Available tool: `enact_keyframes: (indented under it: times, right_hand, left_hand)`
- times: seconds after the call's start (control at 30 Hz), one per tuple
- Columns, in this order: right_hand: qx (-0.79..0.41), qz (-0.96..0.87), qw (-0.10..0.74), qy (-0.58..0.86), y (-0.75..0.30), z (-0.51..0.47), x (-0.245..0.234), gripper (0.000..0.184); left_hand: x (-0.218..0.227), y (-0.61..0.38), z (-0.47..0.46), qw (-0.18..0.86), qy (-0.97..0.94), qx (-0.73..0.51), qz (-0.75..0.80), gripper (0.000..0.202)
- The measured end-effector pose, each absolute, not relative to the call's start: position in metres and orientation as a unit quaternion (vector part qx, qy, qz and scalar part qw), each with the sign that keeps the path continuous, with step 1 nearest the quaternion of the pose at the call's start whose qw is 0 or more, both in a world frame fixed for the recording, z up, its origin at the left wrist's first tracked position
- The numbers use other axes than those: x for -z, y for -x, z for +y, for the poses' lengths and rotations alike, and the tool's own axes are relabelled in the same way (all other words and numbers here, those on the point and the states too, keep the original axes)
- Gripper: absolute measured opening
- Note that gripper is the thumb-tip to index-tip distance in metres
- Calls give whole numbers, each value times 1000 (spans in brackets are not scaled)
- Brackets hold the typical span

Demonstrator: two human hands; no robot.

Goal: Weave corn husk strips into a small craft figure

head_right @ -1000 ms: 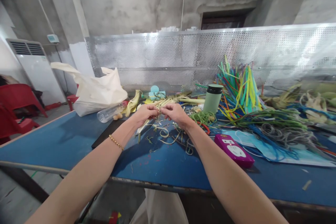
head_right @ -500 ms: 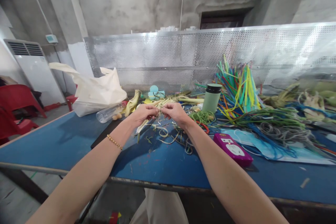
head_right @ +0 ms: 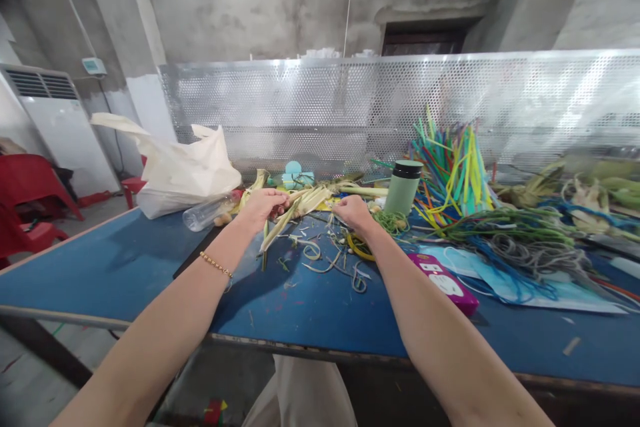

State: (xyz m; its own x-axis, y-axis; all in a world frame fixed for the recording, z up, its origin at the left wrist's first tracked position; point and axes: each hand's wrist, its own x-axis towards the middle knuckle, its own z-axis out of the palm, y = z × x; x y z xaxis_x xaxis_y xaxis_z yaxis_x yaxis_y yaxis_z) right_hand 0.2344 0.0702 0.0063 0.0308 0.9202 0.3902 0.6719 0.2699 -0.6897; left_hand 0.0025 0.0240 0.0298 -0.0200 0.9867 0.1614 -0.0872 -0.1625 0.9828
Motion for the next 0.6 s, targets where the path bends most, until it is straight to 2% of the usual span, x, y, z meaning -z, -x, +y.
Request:
enact_keyframes:
  times: [0.07,0.17,0.47,0.6]
  right_hand:
    - [-91,-682,363,629,-236,76,-4,18]
    - [-75,-675,319,661,-229,82,-4,14]
    - [-52,-682,226,694,-218,87,-3,24]
    - [-33,-679,214,701,-217,87,-8,27]
  left_hand:
    - [-31,-2,23,472,-519,-561,440,5]
    - [-32,-2,21,470,-521,-561,440,5]
    - [-35,0,20,476,-527,-554,434,7]
    - [-35,0,21,467,-535,-551,438,8]
